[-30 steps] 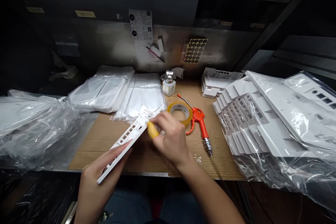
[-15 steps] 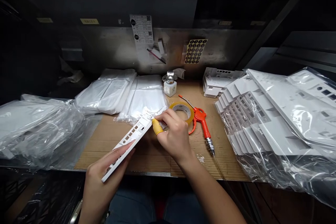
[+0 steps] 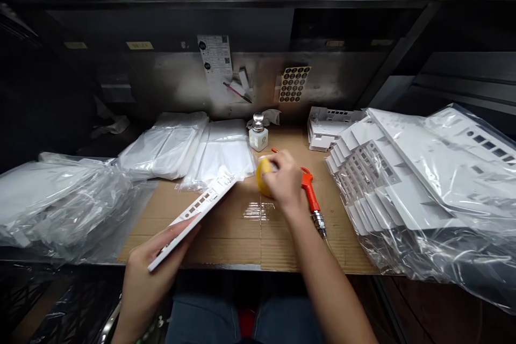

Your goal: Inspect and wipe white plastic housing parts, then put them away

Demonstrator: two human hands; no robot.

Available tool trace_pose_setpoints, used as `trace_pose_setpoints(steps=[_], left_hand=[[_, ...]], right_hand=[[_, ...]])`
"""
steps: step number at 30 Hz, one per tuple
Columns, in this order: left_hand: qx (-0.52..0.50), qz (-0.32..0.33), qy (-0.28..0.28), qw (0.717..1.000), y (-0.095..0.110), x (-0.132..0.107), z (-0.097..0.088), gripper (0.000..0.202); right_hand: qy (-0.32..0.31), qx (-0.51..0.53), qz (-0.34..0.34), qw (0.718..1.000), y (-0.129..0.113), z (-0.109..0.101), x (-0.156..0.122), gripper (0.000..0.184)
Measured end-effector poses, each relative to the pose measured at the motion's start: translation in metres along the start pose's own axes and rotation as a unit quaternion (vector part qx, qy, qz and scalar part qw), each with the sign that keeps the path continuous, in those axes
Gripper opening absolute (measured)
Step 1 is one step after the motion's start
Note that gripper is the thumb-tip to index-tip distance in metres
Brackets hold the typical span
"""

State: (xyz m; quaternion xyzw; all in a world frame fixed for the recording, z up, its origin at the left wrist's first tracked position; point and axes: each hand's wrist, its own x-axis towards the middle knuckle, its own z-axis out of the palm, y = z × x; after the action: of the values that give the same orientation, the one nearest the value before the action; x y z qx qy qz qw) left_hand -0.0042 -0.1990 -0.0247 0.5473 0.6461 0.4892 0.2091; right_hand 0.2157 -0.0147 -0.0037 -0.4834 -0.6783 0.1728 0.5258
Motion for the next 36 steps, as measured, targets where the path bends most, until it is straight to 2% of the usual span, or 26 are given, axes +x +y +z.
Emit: trace_pose_setpoints(steps=[2, 5, 7, 9, 11, 13, 17, 21, 23, 25, 27, 29, 31, 34, 36], left_hand=[[-0.04, -0.034, 0.011, 0.999, 0.005, 0.005, -0.008, 0.024], [-0.091, -0.091, -0.002, 0.992, 0.017, 0.011, -0.021, 0.024], [-0.113, -0.108, -0.014, 0.988, 0.026, 0.013, -0.027, 0.025], [-0.127, -0.116, -0.02, 0.985, 0.033, 0.015, -0.03, 0.023], [-0.133, -0.11, -0.031, 0.984, 0.036, 0.014, -0.031, 0.021], [-0.135, -0.098, -0.042, 0.985, 0.038, 0.013, -0.031, 0.019], [-0.148, -0.082, -0.056, 0.984, 0.041, 0.011, -0.029, 0.015], [-0.159, -0.084, -0.083, 0.98, 0.043, 0.009, -0.03, 0.021], [-0.156, -0.081, -0.096, 0.98, 0.044, 0.006, -0.031, 0.025], [-0.154, -0.076, -0.098, 0.98, 0.045, 0.003, -0.032, 0.026], [-0.15, -0.06, -0.088, 0.983, 0.047, 0.0, -0.031, 0.024], [-0.127, -0.025, -0.07, 0.989, 0.048, -0.005, -0.027, 0.021], [-0.079, 0.034, -0.054, 0.995, 0.049, -0.01, -0.021, 0.024], [-0.007, 0.126, -0.033, 0.991, 0.051, -0.016, -0.011, 0.039], [0.025, 0.174, -0.012, 0.984, 0.052, -0.018, -0.005, 0.042]], right_hand=[[0.07, -0.004, 0.027, 0.997, 0.017, -0.017, 0.017, 0.01], [0.124, 0.084, 0.098, 0.984, 0.015, -0.043, 0.012, 0.017], [0.083, 0.199, 0.173, 0.961, 0.004, -0.055, -0.003, 0.022], [-0.006, 0.305, 0.239, 0.922, -0.006, -0.061, -0.017, 0.024], [-0.079, 0.374, 0.289, 0.878, -0.014, -0.063, -0.026, 0.027], [-0.113, 0.406, 0.322, 0.848, -0.02, -0.062, -0.031, 0.031], [-0.143, 0.427, 0.326, 0.831, -0.027, -0.061, -0.037, 0.033], [-0.173, 0.441, 0.329, 0.817, -0.028, -0.06, -0.042, 0.033], [-0.171, 0.438, 0.327, 0.819, -0.027, -0.06, -0.043, 0.035], [-0.138, 0.426, 0.307, 0.84, -0.028, -0.061, -0.045, 0.035], [-0.072, 0.39, 0.247, 0.884, -0.034, -0.062, -0.05, 0.029], [-0.024, 0.307, 0.152, 0.939, -0.046, -0.063, -0.058, 0.017], [-0.028, 0.2, 0.042, 0.978, -0.064, -0.062, -0.068, 0.011], [-0.083, 0.105, -0.091, 0.987, -0.087, -0.054, -0.078, 0.017], [-0.094, 0.085, -0.124, 0.984, -0.095, -0.048, -0.079, 0.016]])
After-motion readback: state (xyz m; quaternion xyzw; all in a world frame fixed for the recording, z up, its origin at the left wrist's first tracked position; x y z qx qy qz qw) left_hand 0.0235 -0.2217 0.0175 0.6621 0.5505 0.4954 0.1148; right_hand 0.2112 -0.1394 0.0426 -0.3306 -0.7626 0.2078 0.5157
